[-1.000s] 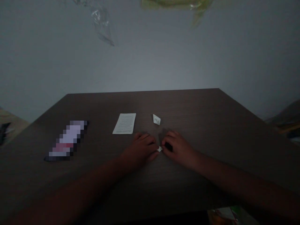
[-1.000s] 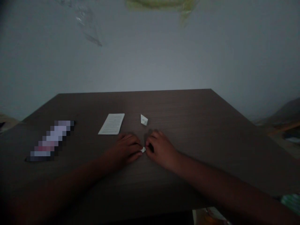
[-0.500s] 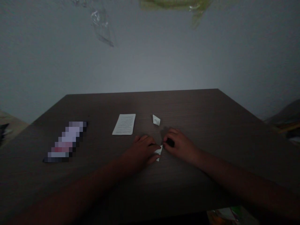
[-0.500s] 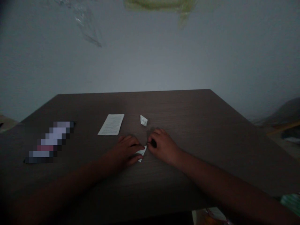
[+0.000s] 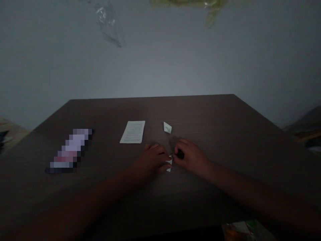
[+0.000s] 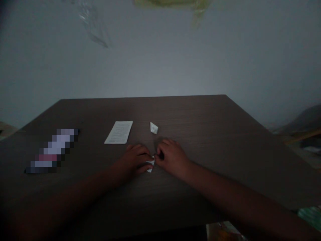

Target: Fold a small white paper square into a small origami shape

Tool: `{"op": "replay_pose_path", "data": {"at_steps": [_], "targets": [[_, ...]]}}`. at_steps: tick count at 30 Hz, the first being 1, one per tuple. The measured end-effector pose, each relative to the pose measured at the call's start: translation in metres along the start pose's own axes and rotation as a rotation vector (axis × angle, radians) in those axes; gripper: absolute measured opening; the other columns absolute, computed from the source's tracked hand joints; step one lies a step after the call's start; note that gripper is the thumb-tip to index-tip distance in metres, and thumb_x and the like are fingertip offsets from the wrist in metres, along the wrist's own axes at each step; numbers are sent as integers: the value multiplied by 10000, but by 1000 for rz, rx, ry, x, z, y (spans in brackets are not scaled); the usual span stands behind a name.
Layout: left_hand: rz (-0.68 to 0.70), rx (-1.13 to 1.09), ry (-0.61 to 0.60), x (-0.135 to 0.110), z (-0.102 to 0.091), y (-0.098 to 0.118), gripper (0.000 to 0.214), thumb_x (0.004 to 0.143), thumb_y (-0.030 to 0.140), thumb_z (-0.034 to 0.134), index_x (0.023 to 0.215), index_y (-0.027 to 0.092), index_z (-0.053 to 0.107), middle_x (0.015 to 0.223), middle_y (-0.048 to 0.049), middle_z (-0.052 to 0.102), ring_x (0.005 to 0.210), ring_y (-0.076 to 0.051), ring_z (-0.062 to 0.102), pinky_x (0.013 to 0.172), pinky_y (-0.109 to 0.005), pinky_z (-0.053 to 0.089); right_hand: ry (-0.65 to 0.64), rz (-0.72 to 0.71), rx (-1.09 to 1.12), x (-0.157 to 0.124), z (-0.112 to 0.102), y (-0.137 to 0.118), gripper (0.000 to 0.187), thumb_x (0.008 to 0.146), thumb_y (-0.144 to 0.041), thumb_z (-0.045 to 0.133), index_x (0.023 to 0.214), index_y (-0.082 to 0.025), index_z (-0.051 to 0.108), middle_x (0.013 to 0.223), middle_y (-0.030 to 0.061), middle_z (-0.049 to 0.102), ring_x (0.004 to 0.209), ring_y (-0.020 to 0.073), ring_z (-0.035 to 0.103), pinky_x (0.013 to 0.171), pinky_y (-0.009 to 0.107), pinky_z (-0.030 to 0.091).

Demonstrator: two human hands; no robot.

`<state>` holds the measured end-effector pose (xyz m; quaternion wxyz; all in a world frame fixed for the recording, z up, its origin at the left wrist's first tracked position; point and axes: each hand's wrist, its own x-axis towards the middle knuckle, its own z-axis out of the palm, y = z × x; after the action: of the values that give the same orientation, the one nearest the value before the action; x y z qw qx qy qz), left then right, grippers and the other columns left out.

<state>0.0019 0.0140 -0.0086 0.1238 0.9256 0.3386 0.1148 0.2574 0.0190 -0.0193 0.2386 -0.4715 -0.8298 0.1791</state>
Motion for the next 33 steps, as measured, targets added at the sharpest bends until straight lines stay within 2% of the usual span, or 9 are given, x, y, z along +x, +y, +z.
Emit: {"op": "replay_pose_path", "data": {"at_steps": [5, 9, 16, 23, 33], "targets": [[-17, 5, -21, 1, -1, 2, 138, 1163, 287, 841, 1297, 268, 869, 1263, -36, 843, 1243, -288, 746, 1113, -449, 498, -13, 57, 12, 6, -1, 1, 227, 973, -164, 811, 906, -262, 617, 967, 35, 708, 969, 261, 689, 873, 395, 481], [-30, 57, -14, 1, 0, 2, 240, 1158, 296, 847, 1396, 269, 844, 1313, -42, 843, 1277, -300, 752, 1133, -443, 502, -32, 48, 3, 8, -3, 1, 248, 964, -145, 813, 893, -261, 606, 957, 34, 707, 980, 259, 693, 892, 393, 488], [34, 124, 22, -3, 4, -1, 282, 1193, 314, 791, 1470, 258, 797, 1321, -71, 829, 1279, -313, 740, 1120, -463, 517, -22, 33, -1, 7, -3, 1, 229, 989, -159, 806, 921, -265, 614, 975, 34, 722, 989, 263, 703, 887, 390, 505], [39, 145, 6, -5, 1, 0, 269, 1207, 321, 752, 1462, 258, 809, 1287, -76, 823, 1248, -316, 736, 1114, -467, 514, -15, 27, -21, 6, -2, 0, 221, 1002, -179, 818, 931, -266, 627, 977, 36, 720, 982, 263, 704, 888, 393, 516], [-20, 70, -16, -3, -3, 5, 229, 1200, 294, 759, 1410, 263, 847, 1285, -60, 832, 1245, -318, 735, 1119, -485, 506, -38, -1, 13, -1, -5, -3, 291, 933, -176, 886, 915, -260, 609, 979, 37, 711, 999, 272, 678, 905, 408, 493]]}}
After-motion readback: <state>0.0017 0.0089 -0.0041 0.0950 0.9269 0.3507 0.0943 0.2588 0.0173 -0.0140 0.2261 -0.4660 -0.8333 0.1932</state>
